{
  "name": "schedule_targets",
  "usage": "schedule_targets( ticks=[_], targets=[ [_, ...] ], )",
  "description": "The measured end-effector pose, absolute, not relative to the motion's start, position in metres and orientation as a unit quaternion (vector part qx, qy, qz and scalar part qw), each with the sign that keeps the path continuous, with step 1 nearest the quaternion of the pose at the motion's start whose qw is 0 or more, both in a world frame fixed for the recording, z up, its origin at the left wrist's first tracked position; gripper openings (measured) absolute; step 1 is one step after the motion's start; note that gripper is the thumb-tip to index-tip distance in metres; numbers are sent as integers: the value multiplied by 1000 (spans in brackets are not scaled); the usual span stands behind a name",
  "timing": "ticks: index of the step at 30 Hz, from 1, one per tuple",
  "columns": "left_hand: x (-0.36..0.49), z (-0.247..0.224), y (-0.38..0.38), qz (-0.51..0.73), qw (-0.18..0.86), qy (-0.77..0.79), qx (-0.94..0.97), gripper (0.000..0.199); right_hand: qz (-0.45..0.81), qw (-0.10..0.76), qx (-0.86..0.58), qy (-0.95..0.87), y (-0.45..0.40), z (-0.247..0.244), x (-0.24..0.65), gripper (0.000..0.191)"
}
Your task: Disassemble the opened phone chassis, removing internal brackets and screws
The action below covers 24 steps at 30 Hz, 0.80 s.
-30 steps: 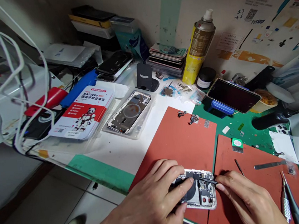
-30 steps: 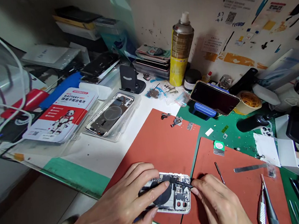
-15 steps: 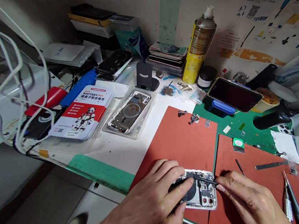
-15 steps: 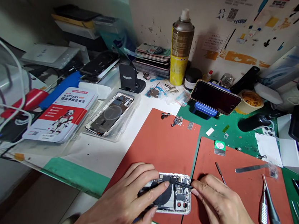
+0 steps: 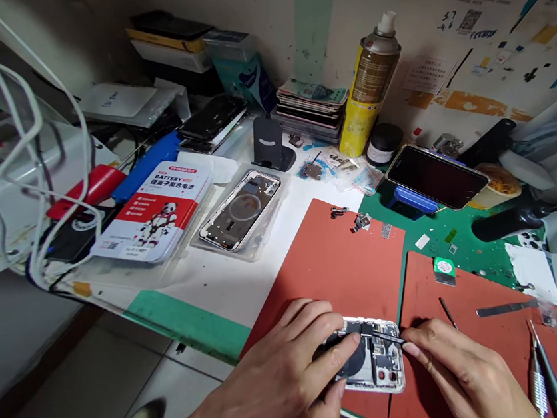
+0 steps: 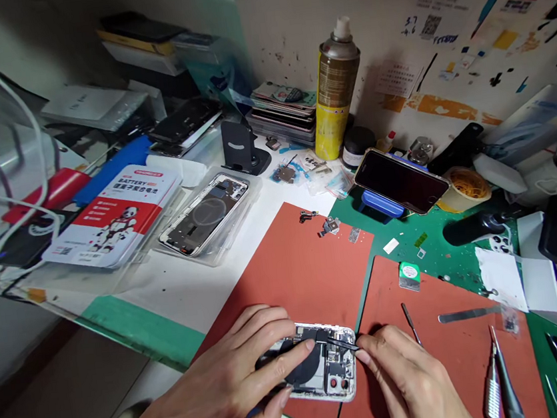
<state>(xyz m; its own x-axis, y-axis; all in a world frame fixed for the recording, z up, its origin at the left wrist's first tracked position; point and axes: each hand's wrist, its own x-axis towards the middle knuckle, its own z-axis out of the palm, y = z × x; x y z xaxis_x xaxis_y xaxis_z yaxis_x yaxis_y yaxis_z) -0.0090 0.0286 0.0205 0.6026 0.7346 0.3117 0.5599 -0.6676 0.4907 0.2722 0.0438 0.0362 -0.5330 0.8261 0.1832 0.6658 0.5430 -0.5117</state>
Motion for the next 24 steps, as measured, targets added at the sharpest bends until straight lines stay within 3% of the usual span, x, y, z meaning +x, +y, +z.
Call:
schedule_targets(
  ticks=[17,24],
  targets=[
    [-6,24,29,230,164,387,878,33,157,195,-428,-868,43,37,272,46],
    [10,24,46,214,177,405,871,23,205,197,-448,-848,34,18,285,28]
  ],
)
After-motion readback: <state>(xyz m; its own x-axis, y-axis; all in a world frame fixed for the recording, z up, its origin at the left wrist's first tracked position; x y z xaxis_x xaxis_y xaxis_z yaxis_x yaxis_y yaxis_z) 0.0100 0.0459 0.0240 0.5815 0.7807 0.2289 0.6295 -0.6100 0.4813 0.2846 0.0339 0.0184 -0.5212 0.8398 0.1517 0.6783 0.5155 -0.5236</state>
